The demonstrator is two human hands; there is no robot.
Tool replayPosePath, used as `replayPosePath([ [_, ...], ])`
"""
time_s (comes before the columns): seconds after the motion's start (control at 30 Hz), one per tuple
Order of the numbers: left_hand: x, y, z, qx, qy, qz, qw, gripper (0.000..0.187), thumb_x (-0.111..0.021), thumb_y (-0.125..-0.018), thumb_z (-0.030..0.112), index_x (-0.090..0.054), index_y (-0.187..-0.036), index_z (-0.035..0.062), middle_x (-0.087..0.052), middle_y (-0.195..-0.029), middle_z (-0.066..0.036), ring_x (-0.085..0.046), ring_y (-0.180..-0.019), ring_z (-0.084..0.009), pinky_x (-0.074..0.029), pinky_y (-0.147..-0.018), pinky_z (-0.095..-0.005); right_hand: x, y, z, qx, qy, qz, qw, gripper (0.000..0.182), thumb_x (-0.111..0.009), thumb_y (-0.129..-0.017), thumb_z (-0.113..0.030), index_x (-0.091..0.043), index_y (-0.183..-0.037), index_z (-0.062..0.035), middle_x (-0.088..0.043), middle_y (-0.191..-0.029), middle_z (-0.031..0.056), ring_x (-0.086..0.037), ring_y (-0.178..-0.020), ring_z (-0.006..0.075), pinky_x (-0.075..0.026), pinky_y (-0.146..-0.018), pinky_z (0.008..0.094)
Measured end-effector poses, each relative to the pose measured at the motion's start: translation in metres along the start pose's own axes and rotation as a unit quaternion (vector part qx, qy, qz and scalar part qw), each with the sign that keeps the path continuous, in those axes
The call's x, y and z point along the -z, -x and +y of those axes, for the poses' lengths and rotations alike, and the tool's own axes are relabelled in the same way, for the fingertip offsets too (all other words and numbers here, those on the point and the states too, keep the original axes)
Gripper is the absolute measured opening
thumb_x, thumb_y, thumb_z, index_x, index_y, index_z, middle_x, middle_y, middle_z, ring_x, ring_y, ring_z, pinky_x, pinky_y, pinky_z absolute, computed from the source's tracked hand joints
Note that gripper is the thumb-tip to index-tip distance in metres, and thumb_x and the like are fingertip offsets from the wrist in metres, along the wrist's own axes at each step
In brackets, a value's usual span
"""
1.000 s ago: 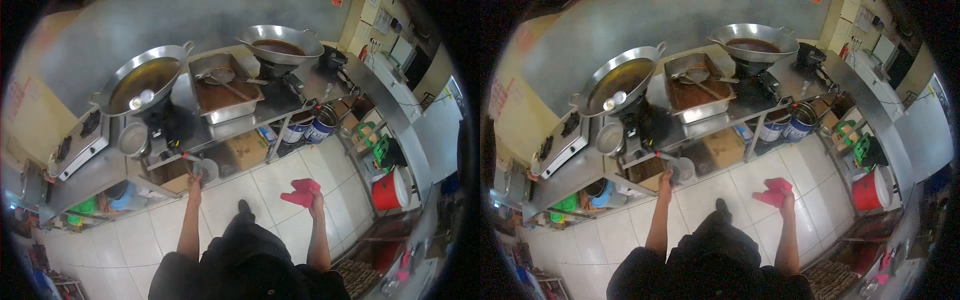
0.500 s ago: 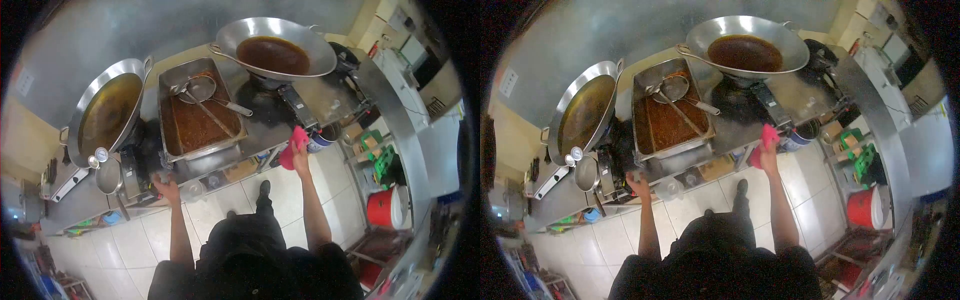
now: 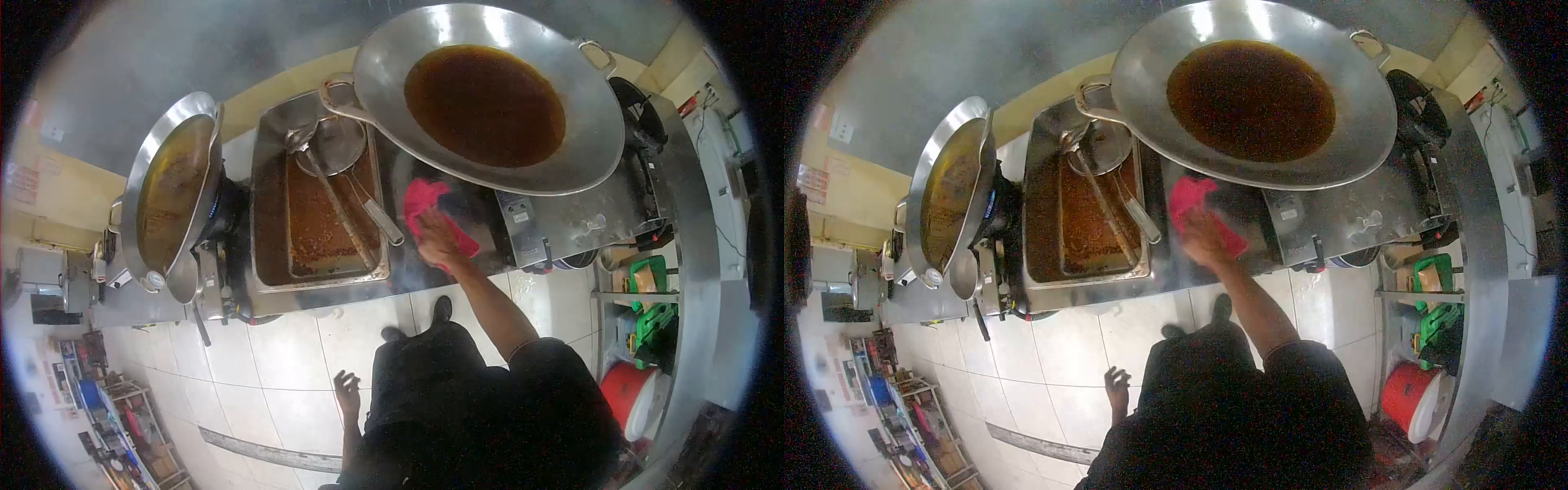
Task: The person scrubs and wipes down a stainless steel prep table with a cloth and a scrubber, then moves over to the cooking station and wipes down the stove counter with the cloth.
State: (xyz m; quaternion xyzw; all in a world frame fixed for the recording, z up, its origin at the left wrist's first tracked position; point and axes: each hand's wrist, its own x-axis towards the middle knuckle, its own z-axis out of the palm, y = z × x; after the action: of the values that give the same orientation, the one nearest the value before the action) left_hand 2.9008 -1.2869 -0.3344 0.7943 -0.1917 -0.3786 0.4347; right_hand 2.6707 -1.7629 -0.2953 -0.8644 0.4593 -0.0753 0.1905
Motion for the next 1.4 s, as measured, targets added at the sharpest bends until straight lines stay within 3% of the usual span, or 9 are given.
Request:
replayPosePath([
  [0.17,-0.011,0.011,-0.049,0.108,-0.13,-0.126,0.978,0.039,-0.069,-0.094,0.009,-0.057,-0.13,0.0014,-0.071,-0.109,-0.011,-0.071,-0.085,-0.02,-0.056,-0.069,-0.0302,0.022,0.053,-0.041,0.159,-0.138,-0.014,0.977,0.033,-0.059,-0.091,-0.012,-0.063,-0.122,-0.0022,-0.059,-0.13,0.0212,-0.049,-0.133,0.0391,-0.029,-0.122,0.0503],
  [0.27,-0.008,-0.032,-0.123,-0.319,-0.207,-0.225,0.897,0.039,-0.073,-0.091,0.008,-0.06,-0.127,0.0007,-0.073,-0.102,-0.011,-0.072,-0.082,-0.0211,-0.058,-0.072,-0.0325,-0.03,0.098,-0.064,0.169,-0.129,0.012,0.977,0.028,-0.062,-0.089,-0.008,-0.065,-0.116,-0.004,-0.062,-0.115,0.0188,-0.057,-0.119,0.0357,-0.043,-0.104,0.052],
  [0.37,-0.011,-0.072,-0.108,-0.277,-0.254,-0.416,0.828,0.037,-0.075,-0.089,0.007,-0.063,-0.123,0.0019,-0.073,-0.103,-0.013,-0.073,-0.084,-0.0217,-0.059,-0.075,-0.0343,-0.017,0.142,-0.097,0.155,-0.29,-0.014,0.944,0.026,-0.062,-0.094,-0.014,-0.065,-0.117,-0.0032,-0.064,-0.105,0.0172,-0.064,-0.105,0.0322,-0.048,-0.095,0.0473],
  [0.47,-0.028,-0.114,-0.09,0.036,-0.22,-0.399,0.889,0.033,-0.075,-0.092,0.018,-0.064,-0.12,0.0041,-0.072,-0.115,-0.014,-0.073,-0.096,-0.0206,-0.059,-0.08,-0.0364,-0.072,0.171,-0.084,-0.128,-0.663,-0.129,0.726,0.036,-0.055,-0.102,-0.018,-0.059,-0.133,-0.0001,-0.069,-0.121,0.0144,-0.065,-0.116,0.0237,-0.05,-0.101,0.0434],
  [0.6,-0.053,-0.136,-0.042,-0.149,-0.377,-0.453,0.794,0.035,-0.069,-0.095,0.033,-0.065,-0.122,0.0108,-0.074,-0.109,-0.011,-0.074,-0.093,-0.0252,-0.057,-0.085,-0.0384,0.006,0.256,-0.047,-0.164,-0.682,0.063,0.71,0.038,-0.055,-0.104,-0.022,-0.058,-0.137,-0.0027,-0.068,-0.126,0.0131,-0.065,-0.117,0.0259,-0.049,-0.105,0.0453],
  [0.7,-0.097,-0.124,0.018,-0.165,-0.441,-0.478,0.741,0.032,-0.069,-0.096,0.032,-0.067,-0.12,0.0105,-0.075,-0.107,-0.009,-0.073,-0.091,-0.0209,-0.057,-0.083,-0.0371,0.081,0.304,-0.01,-0.257,-0.888,0.102,0.366,0.044,-0.057,-0.104,-0.029,-0.055,-0.139,-0.0022,-0.064,-0.134,0.0141,-0.063,-0.121,0.0292,-0.046,-0.109,0.049],
  [0.77,-0.134,-0.116,0.037,-0.212,-0.176,-0.578,0.768,0.03,-0.07,-0.097,0.028,-0.066,-0.12,0.0093,-0.074,-0.104,-0.008,-0.072,-0.085,-0.0167,-0.057,-0.077,-0.0333,0.142,0.343,0.01,-0.22,-0.878,0.188,0.38,0.049,-0.052,-0.105,-0.035,-0.051,-0.142,-0.0023,-0.062,-0.137,0.0147,-0.062,-0.122,0.0304,-0.044,-0.11,0.0494],
  [0.97,-0.324,0.037,0.272,-0.29,-0.227,-0.511,0.777,0.043,-0.073,-0.096,0.024,-0.058,-0.133,0.0086,-0.072,-0.105,-0.01,-0.069,-0.088,-0.0166,-0.056,-0.076,-0.0318,0.224,0.427,0.131,-0.182,-0.811,0.368,0.416,0.049,-0.042,-0.108,-0.036,-0.052,-0.137,0.0018,-0.063,-0.132,0.017,-0.062,-0.121,0.0313,-0.047,-0.107,0.0482],
  [1.4,-0.689,0.103,0.34,-0.384,-0.092,-0.327,0.858,0.093,-0.082,-0.087,0.019,-0.023,-0.157,0.0048,-0.06,-0.138,-0.02,-0.061,-0.124,-0.0366,-0.051,-0.102,-0.0439,0.353,0.426,0.384,-0.16,-0.649,0.395,0.631,0.046,-0.062,-0.101,-0.016,-0.051,-0.144,-0.0045,-0.063,-0.132,0.0086,-0.063,-0.116,0.0197,-0.049,-0.102,0.0362],
])
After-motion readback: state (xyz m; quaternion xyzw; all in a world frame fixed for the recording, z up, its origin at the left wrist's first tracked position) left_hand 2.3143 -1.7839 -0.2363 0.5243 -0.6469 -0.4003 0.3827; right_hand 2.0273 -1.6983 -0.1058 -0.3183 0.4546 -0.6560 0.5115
